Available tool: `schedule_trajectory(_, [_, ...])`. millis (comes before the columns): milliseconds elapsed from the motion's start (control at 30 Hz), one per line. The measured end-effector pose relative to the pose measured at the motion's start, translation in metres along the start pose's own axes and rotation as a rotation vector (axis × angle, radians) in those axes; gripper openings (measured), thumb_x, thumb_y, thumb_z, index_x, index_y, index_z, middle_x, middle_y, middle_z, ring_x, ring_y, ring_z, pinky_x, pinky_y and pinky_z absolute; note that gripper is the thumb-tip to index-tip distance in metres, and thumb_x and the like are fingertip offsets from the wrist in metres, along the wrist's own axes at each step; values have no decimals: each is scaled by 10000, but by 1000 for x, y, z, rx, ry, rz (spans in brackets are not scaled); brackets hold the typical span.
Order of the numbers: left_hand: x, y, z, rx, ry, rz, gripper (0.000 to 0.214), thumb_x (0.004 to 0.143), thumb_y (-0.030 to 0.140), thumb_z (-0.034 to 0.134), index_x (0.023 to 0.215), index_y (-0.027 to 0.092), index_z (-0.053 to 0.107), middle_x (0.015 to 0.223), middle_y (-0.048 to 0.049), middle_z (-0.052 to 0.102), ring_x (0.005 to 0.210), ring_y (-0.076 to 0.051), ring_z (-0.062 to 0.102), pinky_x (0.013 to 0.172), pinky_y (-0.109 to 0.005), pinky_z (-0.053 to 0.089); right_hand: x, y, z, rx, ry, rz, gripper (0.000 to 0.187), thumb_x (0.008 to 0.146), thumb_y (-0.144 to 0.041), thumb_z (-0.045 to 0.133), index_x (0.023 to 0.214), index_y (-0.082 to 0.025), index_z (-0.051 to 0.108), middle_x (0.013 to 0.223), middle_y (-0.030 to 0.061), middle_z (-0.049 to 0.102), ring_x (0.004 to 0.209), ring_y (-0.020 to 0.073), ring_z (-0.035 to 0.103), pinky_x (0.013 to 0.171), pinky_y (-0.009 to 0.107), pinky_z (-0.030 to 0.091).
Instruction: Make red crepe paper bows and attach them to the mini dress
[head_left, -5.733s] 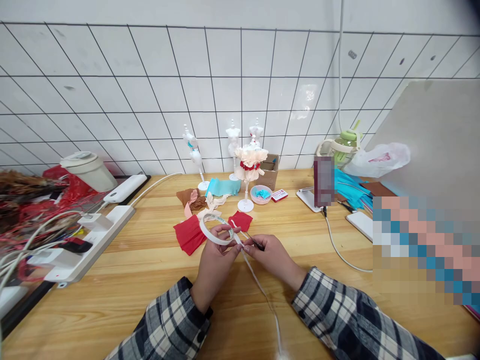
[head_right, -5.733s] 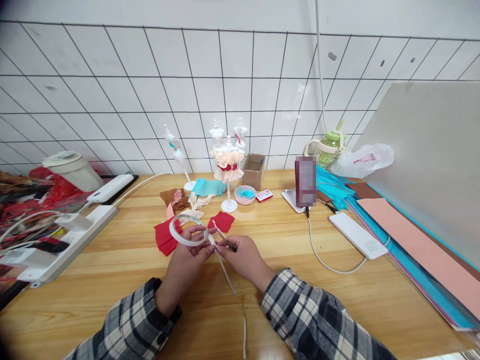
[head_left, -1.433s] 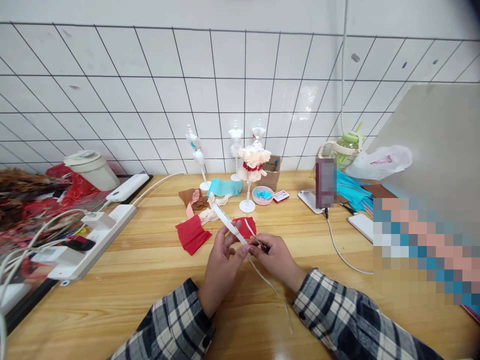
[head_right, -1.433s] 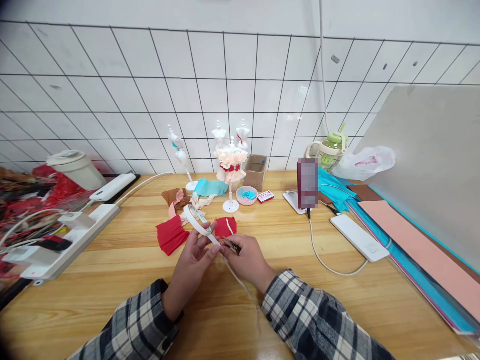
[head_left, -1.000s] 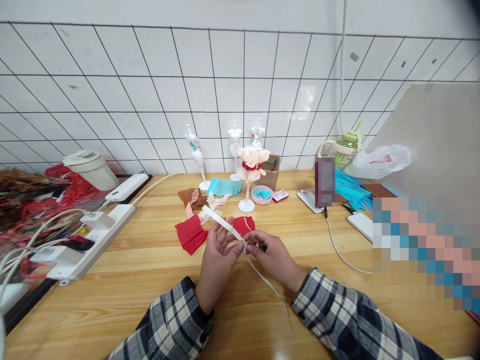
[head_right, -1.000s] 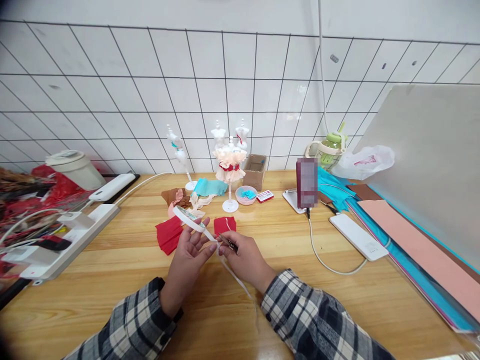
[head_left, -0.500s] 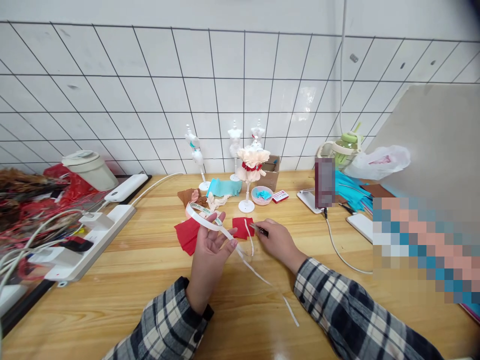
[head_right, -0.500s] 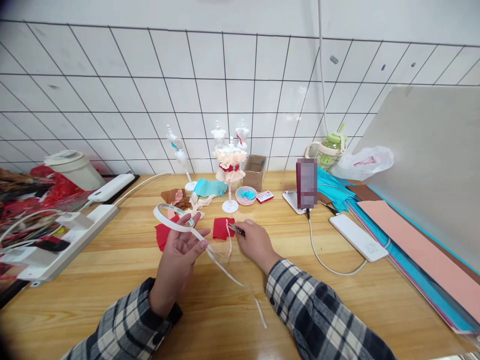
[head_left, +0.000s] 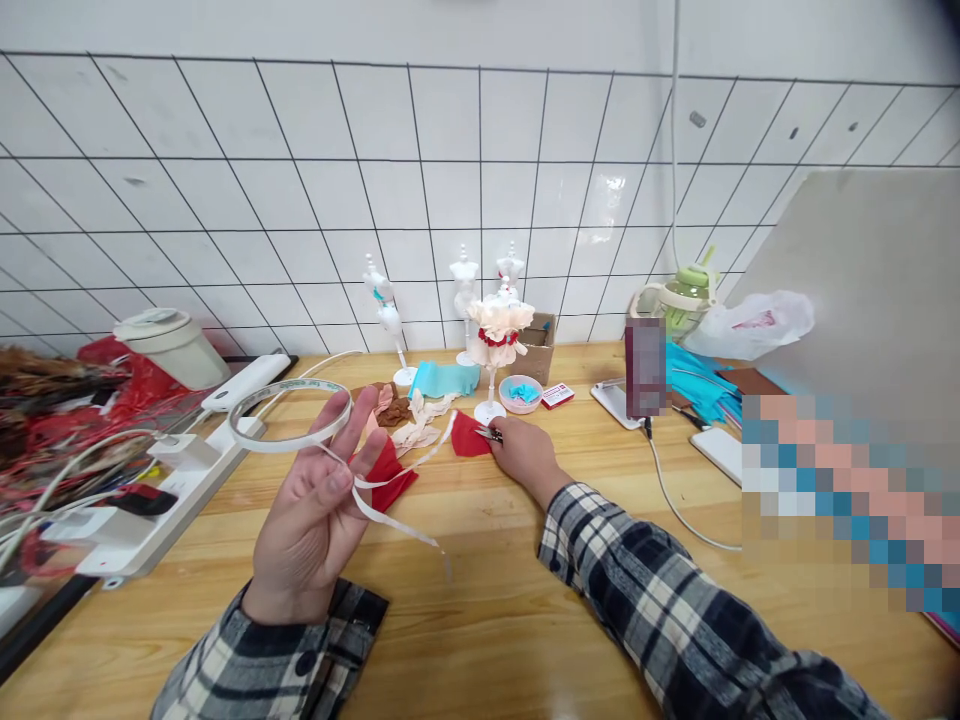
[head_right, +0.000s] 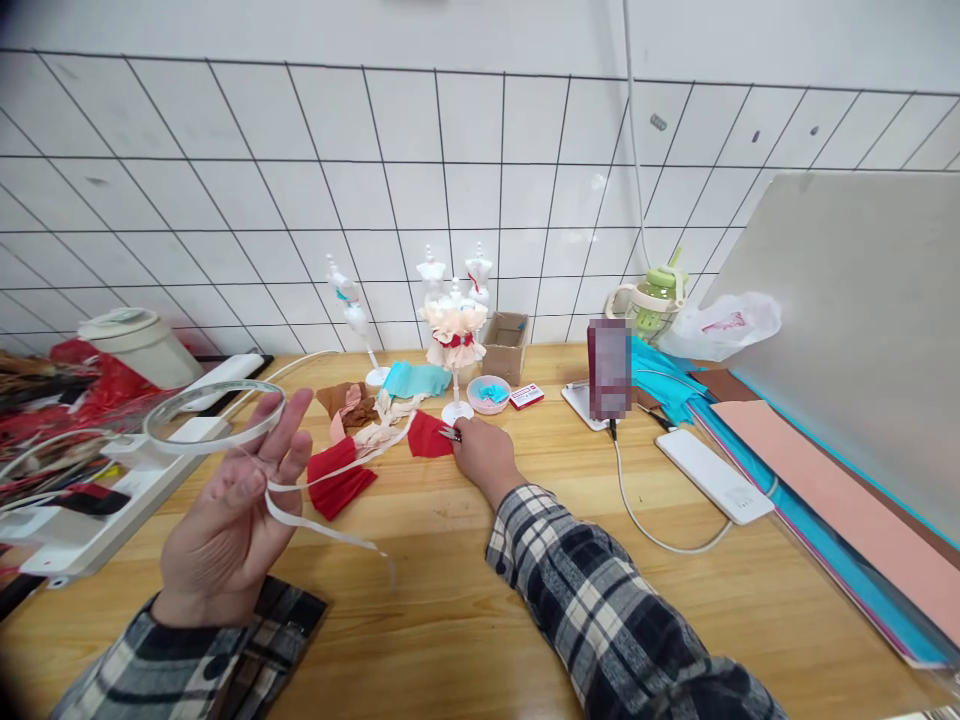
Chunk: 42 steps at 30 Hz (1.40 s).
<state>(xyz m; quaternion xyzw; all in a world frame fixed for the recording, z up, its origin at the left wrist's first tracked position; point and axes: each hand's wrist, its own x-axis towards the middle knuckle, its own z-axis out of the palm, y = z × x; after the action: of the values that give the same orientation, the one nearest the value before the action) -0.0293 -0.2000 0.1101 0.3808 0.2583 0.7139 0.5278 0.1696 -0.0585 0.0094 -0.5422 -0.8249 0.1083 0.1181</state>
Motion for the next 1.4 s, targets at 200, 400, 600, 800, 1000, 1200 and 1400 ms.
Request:
schedule_trajectory(200, [-2,-1,-2,-163,-94,-229,657,735,44,649,1321,255,442,1458,-55,405,956,-122,670,813,-150,553,-1,-5,-1,49,26,-66,382,928,-403,415,1293,-315,486,1221,20,619,1068,201,582,802,282,439])
schedule_trajectory(400, [-2,8,-11,-266,-149,-209,775,717,5,628,1373,314,355,1467,-48,391,969,-118,665,717,-101,554,-15,-6,-14,136,54,-141,352,917,-356,447,1252,-303,542,1187,7,646,1033,174,603,829,255,420])
schedule_trajectory(600, [4,13,-19,-254,-63,-162,718,739,1,560,1383,235,345,1435,-79,437,972,-127,668,855,-175,539,-42,-18,-18,143,-305,-607,432,781,-566,585,1151,-346,626,921,3,724,846,190,647,725,243,411])
schedule_trajectory(800, [2,32,-31,-496,-124,-190,973,671,0,636,1456,258,122,1467,-80,379,907,-88,668,596,-24,525,-12,-26,-5,-133,-125,-158,442,903,-479,386,1253,-253,535,930,123,700,831,272,644,662,317,408])
schedule_trajectory(1000, [3,30,-38,-426,-176,-218,952,674,61,659,1455,261,152,1492,-50,342,1003,-99,643,686,-39,528,-8,-16,-1,114,20,-52,543,848,-468,502,1332,-267,361,904,47,680,805,224,628,654,278,393])
schedule_trajectory(1200, [3,-4,-29,-111,-308,-504,690,740,43,571,1382,180,361,1500,-85,321,1318,-240,393,1094,-287,323,-17,3,-28,431,171,-43,426,953,-511,209,1028,-212,503,771,11,598,687,173,557,609,253,368])
schedule_trajectory(1400, [-3,-29,-20,-79,-260,-699,868,701,-21,602,1428,302,256,1506,-84,307,1250,-286,478,1077,-404,322,-39,-8,-75,538,-342,-353,707,948,-566,85,662,-171,598,546,-8,504,540,117,474,592,235,361])
